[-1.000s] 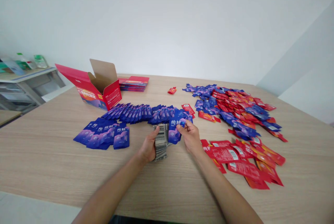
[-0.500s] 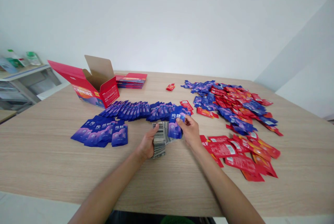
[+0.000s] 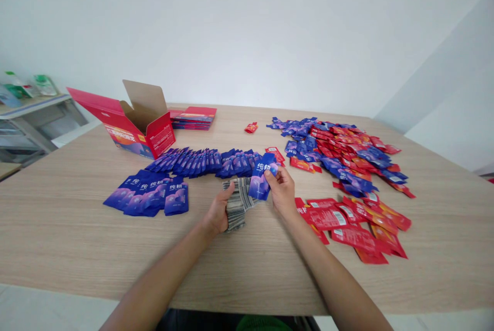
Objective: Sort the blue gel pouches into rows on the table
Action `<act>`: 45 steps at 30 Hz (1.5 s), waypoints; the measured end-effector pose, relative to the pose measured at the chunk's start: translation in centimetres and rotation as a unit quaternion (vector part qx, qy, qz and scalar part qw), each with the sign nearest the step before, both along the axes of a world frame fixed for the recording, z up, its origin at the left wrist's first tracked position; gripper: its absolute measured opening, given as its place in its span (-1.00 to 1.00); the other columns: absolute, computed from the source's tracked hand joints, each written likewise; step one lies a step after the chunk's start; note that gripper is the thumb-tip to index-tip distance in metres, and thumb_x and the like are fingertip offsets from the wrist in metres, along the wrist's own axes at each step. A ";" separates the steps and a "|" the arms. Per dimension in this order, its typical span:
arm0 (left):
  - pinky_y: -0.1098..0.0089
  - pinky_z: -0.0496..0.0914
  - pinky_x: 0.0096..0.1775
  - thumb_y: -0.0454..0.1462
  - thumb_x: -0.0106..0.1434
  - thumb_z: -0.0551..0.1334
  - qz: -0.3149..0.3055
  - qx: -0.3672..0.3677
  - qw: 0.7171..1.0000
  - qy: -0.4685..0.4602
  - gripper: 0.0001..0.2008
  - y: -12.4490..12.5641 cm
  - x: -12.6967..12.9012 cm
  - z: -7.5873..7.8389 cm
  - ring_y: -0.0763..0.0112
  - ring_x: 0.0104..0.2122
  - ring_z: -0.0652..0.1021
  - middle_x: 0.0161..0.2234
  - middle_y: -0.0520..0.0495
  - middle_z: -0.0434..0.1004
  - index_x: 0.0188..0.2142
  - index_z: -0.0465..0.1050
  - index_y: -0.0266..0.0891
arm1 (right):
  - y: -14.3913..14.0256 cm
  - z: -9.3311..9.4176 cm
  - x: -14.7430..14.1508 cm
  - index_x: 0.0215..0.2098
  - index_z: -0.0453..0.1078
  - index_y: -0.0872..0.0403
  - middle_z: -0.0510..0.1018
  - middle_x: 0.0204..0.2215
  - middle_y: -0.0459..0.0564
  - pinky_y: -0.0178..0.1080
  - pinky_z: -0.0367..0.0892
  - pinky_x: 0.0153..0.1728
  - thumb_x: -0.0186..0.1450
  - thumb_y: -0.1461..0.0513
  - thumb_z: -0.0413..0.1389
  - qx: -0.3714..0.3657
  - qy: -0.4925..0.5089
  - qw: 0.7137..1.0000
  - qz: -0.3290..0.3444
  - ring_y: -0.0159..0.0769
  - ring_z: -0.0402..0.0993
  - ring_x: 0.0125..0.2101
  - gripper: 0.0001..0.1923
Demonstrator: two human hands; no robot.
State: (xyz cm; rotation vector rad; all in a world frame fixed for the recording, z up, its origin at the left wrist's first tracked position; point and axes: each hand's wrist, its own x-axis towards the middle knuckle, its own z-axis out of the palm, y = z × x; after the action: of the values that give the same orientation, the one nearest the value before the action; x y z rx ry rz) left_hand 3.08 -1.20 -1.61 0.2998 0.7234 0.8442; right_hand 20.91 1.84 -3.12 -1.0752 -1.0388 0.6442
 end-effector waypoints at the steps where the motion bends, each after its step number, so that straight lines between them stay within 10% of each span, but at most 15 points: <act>1: 0.37 0.53 -0.41 -0.09 0.42 0.09 -0.003 -0.002 1.000 -0.004 -0.58 0.0 0.0 0.1 0.25 -0.43 0.67 -0.33 -0.26 0.69 -0.12 0.56 -0.42 | -0.1 0.1 0.0 -0.29 0.47 0.03 0.29 -0.57 -0.23 -0.33 0.11 -0.50 0.13 -0.06 0.33 0.000 -0.008 1.000 -0.008 -0.40 0.14 -0.53 -0.62; 23: 0.36 0.53 -0.43 -0.09 0.46 0.04 0.007 0.000 1.000 -0.009 -0.53 -0.2 0.4 0.1 0.24 -0.46 0.67 -0.32 -0.27 0.70 -0.05 0.54 -0.44 | -1.1 1.5 -0.5 -0.31 0.40 0.05 0.25 -0.59 -0.26 -0.31 0.13 -0.51 0.16 -0.02 0.30 -0.031 -0.047 0.998 -0.038 -0.41 0.10 -0.56 -0.64; 29: 0.23 0.57 -0.21 -0.06 0.45 0.01 0.026 0.013 0.999 -0.033 -0.50 -0.4 0.6 0.5 0.12 -0.27 0.69 -0.23 -0.29 0.70 0.04 0.52 -0.41 | -2.4 1.0 -0.7 -0.14 0.36 0.02 0.48 -0.30 -0.08 -0.22 0.34 -0.29 0.27 0.01 0.24 0.052 -0.125 0.984 -0.113 -0.27 0.39 -0.34 -0.67; 36: 0.16 0.54 -0.11 0.04 0.43 -0.01 0.046 0.006 0.994 -0.097 -0.42 -0.4 0.2 0.5 0.10 -0.25 0.67 -0.22 -0.30 0.67 0.01 0.53 -0.40 | -4.5 -0.2 -2.9 -0.21 0.38 -0.06 0.55 -0.18 0.04 -0.06 0.46 -0.11 0.35 0.15 0.17 0.145 -0.328 0.930 0.081 -0.12 0.53 -0.15 -0.92; 45: 0.08 0.52 -0.07 0.03 0.44 -0.09 0.128 0.001 0.985 -0.113 -0.39 0.3 -0.6 1.6 0.06 -0.21 0.66 -0.21 -0.31 0.66 -0.02 0.53 -0.40 | -5.4 -1.5 -5.4 -0.08 0.30 -0.02 0.51 -0.05 0.12 -0.03 0.44 0.00 0.42 0.23 0.03 0.104 -0.297 0.946 0.074 -0.13 0.49 0.00 -0.89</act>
State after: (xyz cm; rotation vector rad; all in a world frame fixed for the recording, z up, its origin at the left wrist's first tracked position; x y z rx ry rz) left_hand 2.50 -0.95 0.02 0.1092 0.5557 1.1037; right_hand 15.52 -3.55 -4.59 -1.0305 -1.6844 0.3138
